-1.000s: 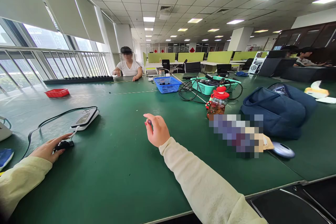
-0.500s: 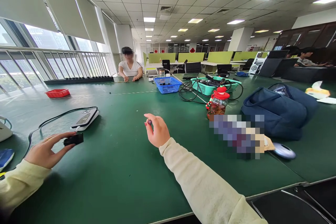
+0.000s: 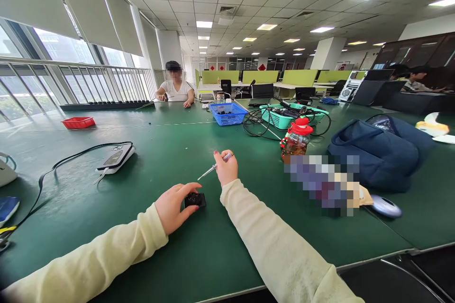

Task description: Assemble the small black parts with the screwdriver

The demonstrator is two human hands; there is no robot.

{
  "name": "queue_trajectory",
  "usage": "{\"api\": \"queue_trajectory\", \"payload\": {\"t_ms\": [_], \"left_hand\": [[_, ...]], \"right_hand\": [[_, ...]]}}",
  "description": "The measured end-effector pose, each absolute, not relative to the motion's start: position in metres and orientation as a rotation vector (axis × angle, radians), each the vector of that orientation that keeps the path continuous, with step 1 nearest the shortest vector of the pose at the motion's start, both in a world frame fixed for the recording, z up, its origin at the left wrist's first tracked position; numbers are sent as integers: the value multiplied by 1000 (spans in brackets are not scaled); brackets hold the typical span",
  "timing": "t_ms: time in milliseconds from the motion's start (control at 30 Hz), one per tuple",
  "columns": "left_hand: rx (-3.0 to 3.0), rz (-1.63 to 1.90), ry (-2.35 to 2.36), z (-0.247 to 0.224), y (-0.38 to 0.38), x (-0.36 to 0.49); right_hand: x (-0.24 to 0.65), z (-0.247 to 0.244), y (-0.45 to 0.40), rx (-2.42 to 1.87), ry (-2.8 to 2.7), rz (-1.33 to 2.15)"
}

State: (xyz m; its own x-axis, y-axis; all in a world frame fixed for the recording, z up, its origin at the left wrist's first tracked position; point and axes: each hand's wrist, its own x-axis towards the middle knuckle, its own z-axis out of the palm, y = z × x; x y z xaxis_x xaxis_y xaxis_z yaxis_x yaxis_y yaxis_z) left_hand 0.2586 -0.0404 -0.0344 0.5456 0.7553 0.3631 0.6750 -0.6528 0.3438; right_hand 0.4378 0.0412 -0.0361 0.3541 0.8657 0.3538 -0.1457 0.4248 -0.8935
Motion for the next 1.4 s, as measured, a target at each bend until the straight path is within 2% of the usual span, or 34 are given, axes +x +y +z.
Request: {"api": "queue_trajectory", "payload": {"t_ms": [100, 233, 533, 933, 1400], "left_hand": [[2485, 693, 1382, -45, -21, 264], [2324, 700, 1421, -49, -13, 262], [2217, 656, 1537, -47, -10, 260], [2319, 553, 1604, -39, -10, 260], [2247, 525, 1677, -38, -11, 261]], "right_hand": [[440, -32, 39, -900, -728, 997], [439, -30, 37, -948, -649, 1104], [442, -32, 37, -974, -738, 1143], [439, -26, 26, -1053, -1219, 647], [430, -27, 12, -972, -1535, 447]]}}
